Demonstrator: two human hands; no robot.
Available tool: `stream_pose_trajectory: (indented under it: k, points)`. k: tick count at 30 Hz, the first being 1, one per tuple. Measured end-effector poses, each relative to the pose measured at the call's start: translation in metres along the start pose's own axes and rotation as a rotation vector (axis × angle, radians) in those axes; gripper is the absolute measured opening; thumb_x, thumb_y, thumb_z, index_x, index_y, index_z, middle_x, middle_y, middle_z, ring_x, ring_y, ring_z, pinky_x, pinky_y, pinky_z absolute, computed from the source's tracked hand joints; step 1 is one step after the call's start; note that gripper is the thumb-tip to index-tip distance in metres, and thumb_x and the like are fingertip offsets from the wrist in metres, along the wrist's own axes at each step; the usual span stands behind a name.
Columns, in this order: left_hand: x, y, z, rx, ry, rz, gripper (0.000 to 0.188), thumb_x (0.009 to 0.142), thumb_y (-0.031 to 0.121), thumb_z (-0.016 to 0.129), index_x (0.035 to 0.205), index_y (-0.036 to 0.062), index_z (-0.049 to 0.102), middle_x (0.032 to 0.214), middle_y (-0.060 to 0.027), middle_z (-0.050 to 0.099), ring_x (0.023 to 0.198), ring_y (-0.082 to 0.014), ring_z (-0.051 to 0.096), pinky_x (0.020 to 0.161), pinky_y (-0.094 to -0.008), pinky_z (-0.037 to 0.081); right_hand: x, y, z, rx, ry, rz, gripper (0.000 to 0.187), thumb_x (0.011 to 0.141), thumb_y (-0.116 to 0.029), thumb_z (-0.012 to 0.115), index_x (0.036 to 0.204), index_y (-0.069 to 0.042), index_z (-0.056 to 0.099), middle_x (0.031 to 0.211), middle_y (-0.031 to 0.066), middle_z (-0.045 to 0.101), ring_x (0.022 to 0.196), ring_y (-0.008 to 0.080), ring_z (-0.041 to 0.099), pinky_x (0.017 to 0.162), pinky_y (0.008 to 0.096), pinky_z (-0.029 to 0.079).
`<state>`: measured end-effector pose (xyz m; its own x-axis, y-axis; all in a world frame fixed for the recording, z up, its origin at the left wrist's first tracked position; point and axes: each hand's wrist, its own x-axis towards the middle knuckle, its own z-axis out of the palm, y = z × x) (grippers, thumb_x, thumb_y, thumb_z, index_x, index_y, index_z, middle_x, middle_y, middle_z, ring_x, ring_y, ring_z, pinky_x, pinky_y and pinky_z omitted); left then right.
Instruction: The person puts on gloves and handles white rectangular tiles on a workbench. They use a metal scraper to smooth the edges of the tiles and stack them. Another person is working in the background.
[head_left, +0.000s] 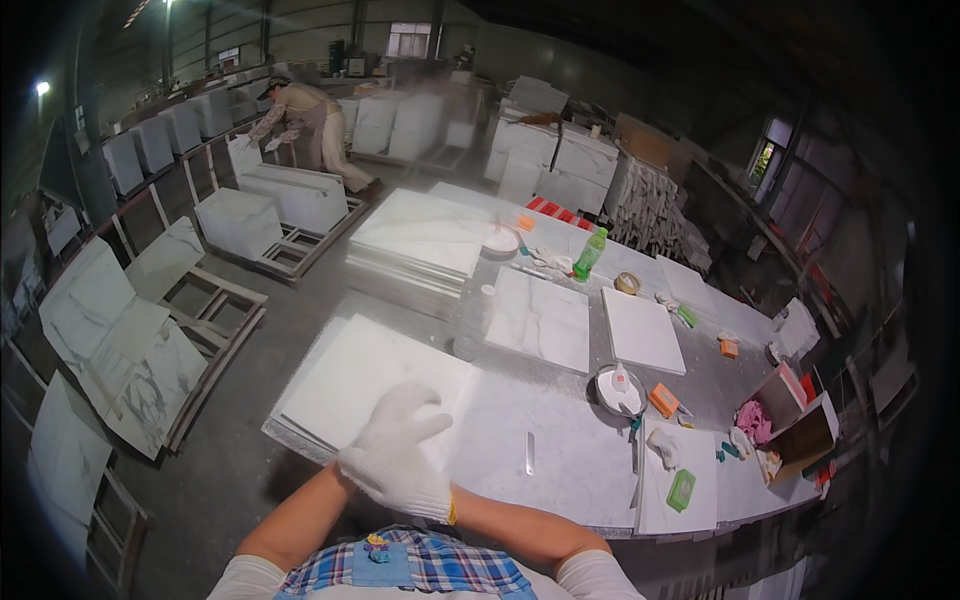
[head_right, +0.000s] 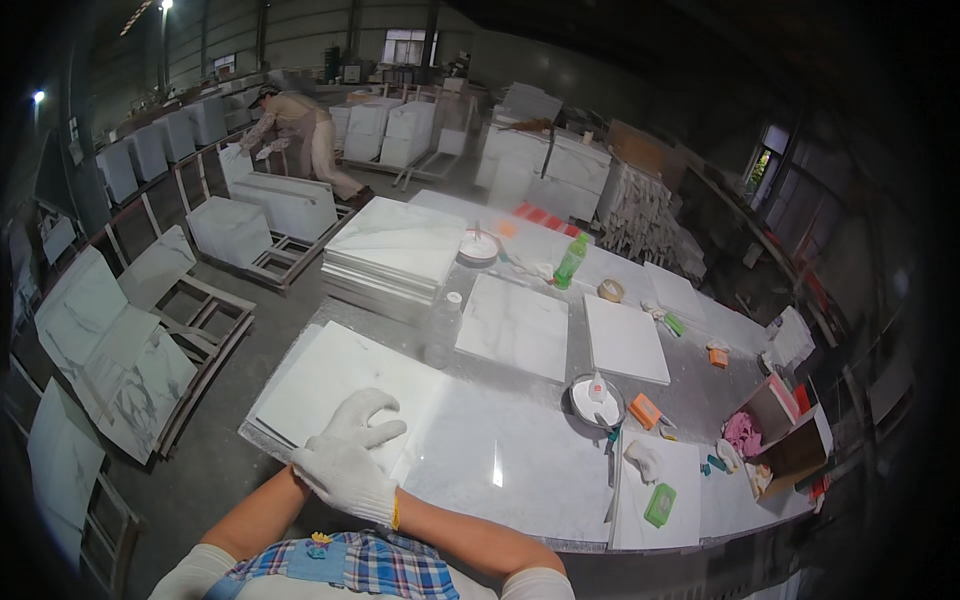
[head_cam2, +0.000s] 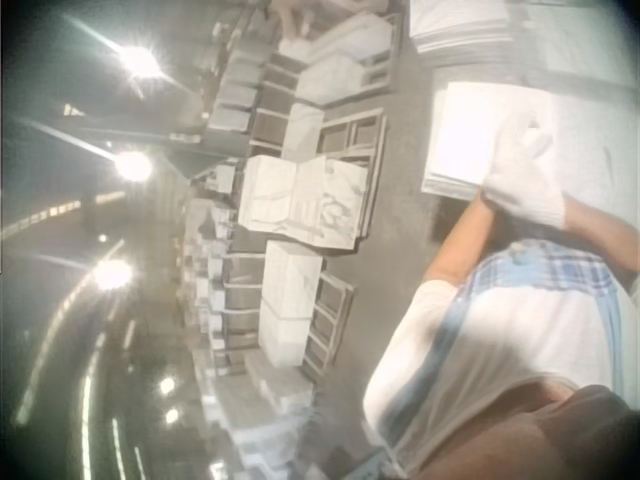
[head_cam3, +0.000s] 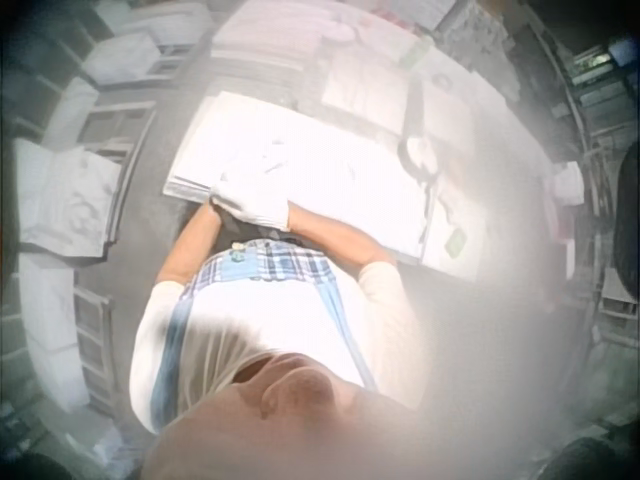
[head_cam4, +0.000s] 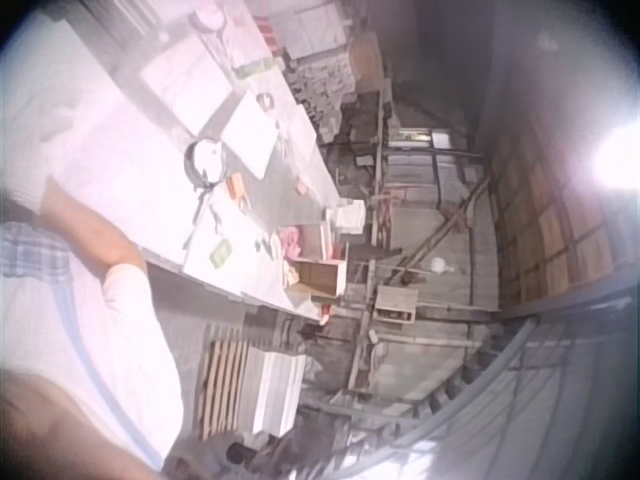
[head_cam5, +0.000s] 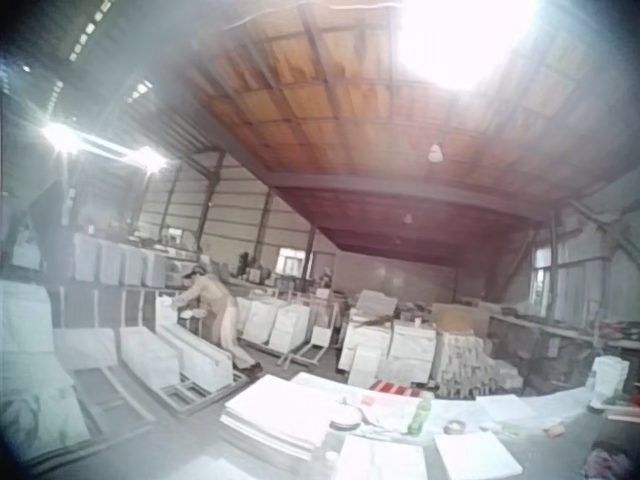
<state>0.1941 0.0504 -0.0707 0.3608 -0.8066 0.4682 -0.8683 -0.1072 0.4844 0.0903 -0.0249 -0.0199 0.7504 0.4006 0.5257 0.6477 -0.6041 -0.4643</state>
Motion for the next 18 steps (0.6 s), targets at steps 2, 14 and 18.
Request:
stream_pose_trajectory:
  k: [2, 14, 18]
  points:
    - [-0.004, -0.003, 0.009, -0.252, -0.095, -0.328, 0.048, 0.088, 0.024, 0.068, 0.133, 0.0081, 0.062, 0.132, -0.0178, 0.056, 0.13, -0.0366, 0.047, 0.111, -0.0481, 0.035, 0.0, -0.007, -0.004, 0.021, -0.012, 0.033, 0.014, 0.088, -0.015, 0.06, 0.097, -0.004, 0.063, 0.084, 0.0174, 0.063, 0.077, 0.0366, 0.064, 0.071, 0.0446, 0.05]
    - [-0.061, 0.024, 0.003, 0.361, -0.07, -0.421, 0.017, 0.082, 0.028, 0.063, 0.075, 0.0141, 0.069, 0.084, -0.0077, 0.065, 0.084, -0.0261, 0.062, 0.069, -0.0392, 0.047, -0.031, -0.009, 0.023, 0.212, -0.322, 0.132, 0.028, 0.091, -0.017, 0.066, 0.116, -0.004, 0.069, 0.1, 0.0188, 0.066, 0.091, 0.0353, 0.063, 0.082, 0.041, 0.051]
    - [-0.139, 0.025, -0.014, 0.605, -0.07, -0.548, 0.014, 0.082, 0.024, 0.061, 0.075, 0.0157, 0.071, 0.083, -0.0033, 0.067, 0.083, -0.0229, 0.064, 0.066, -0.0362, 0.047, -0.042, -0.004, 0.022, 0.257, -0.151, 0.272, 0.027, 0.092, -0.016, 0.064, 0.114, -0.002, 0.069, 0.098, 0.0194, 0.066, 0.088, 0.0349, 0.062, 0.081, 0.0398, 0.051]
